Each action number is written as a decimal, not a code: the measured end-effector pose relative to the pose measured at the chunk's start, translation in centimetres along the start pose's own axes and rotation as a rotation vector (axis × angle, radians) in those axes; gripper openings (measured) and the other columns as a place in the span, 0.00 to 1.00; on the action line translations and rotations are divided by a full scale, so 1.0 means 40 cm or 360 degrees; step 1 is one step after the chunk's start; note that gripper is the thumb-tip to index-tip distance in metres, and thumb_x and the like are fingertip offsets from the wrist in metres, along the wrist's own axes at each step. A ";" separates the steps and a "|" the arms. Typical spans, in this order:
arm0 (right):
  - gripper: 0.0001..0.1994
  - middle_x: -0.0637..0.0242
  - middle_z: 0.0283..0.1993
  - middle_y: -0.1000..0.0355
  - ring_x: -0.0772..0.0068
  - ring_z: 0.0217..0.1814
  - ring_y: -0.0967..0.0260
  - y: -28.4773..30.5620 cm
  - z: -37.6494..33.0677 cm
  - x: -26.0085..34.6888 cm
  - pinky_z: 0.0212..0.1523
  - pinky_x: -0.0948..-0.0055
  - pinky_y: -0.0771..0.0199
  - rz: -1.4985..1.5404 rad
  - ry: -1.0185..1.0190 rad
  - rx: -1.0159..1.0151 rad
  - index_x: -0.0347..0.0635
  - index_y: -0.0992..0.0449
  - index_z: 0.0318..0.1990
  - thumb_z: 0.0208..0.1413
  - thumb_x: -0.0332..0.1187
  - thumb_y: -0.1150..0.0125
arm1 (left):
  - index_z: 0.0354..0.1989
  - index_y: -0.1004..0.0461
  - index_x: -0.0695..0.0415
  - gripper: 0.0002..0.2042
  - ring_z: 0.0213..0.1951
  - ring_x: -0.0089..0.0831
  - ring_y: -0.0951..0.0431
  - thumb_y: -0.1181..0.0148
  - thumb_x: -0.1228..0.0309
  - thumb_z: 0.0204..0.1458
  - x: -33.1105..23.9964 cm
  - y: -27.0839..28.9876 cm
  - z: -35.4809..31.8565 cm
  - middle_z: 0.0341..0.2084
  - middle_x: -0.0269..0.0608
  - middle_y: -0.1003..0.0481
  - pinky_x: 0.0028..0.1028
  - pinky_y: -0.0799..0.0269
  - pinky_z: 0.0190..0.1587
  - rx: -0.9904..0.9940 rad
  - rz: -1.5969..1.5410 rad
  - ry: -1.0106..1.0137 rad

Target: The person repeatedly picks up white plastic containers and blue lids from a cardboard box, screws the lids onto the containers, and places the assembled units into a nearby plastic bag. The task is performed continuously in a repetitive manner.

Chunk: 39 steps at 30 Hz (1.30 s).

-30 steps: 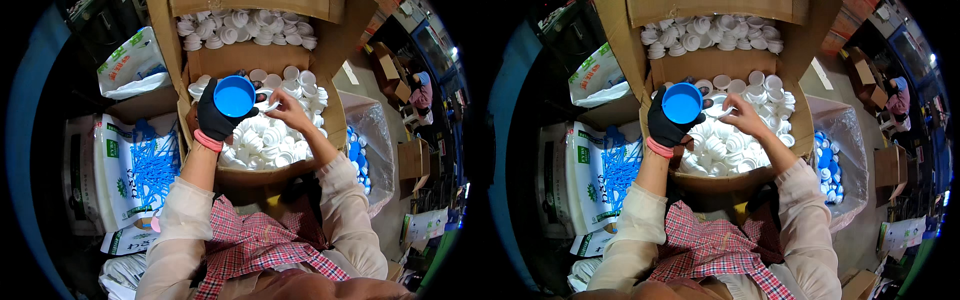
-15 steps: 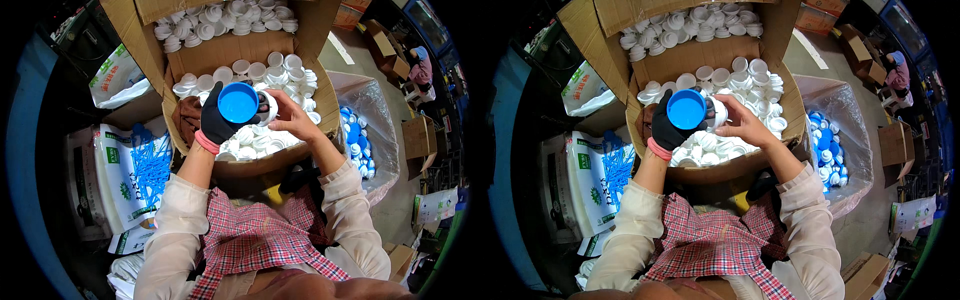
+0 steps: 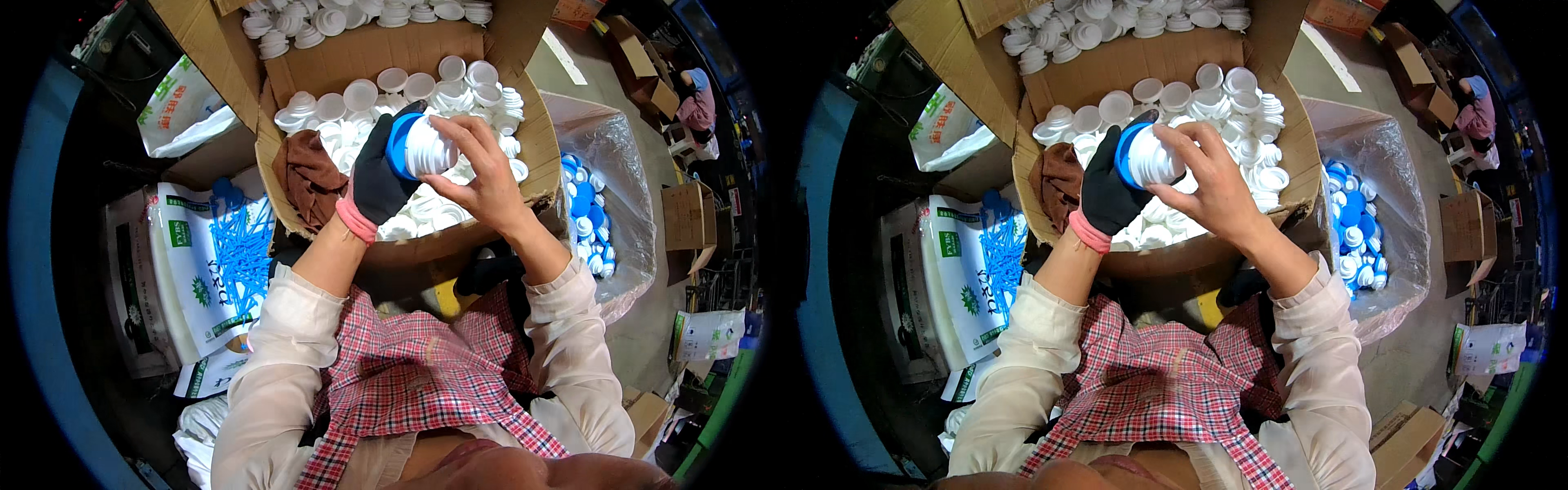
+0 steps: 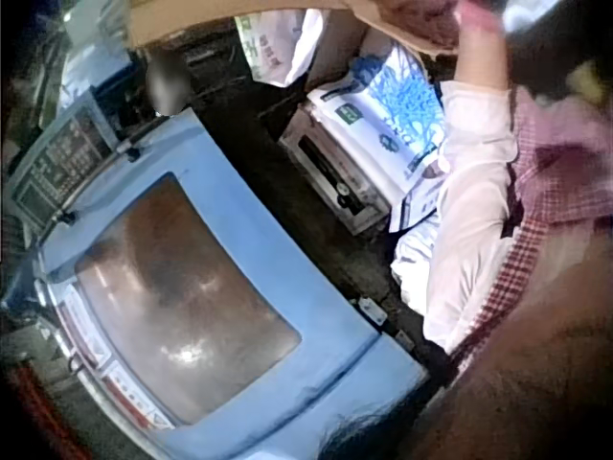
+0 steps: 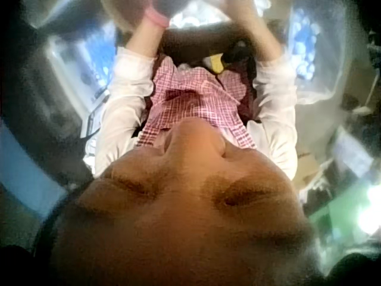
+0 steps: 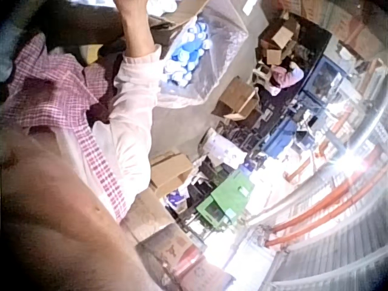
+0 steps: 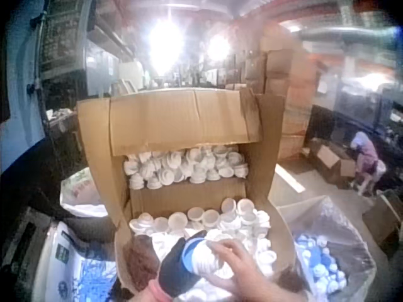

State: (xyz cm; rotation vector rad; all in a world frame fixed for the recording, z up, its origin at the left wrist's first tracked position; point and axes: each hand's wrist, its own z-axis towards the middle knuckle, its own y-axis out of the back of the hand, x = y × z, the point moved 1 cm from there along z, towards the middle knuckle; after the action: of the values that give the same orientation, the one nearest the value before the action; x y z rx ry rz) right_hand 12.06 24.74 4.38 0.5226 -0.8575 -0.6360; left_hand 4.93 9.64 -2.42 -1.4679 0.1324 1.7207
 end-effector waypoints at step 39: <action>0.33 0.71 0.22 0.37 0.79 0.25 0.43 -0.121 0.020 -0.125 0.29 0.76 0.41 0.0748 -0.1083 -0.0684 0.38 0.29 0.23 0.65 0.59 0.62 | 0.52 0.36 0.67 0.23 0.45 0.57 0.28 0.40 0.73 0.48 -0.009 -0.049 -0.057 0.43 0.61 0.28 0.40 0.31 0.50 -0.0398 0.1534 0.0010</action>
State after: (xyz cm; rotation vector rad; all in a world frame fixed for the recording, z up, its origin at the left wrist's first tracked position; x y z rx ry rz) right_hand 7.49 24.68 -0.95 -0.3126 -1.3813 -0.5387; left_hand 7.91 9.42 -1.96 -1.7263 0.7506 2.5548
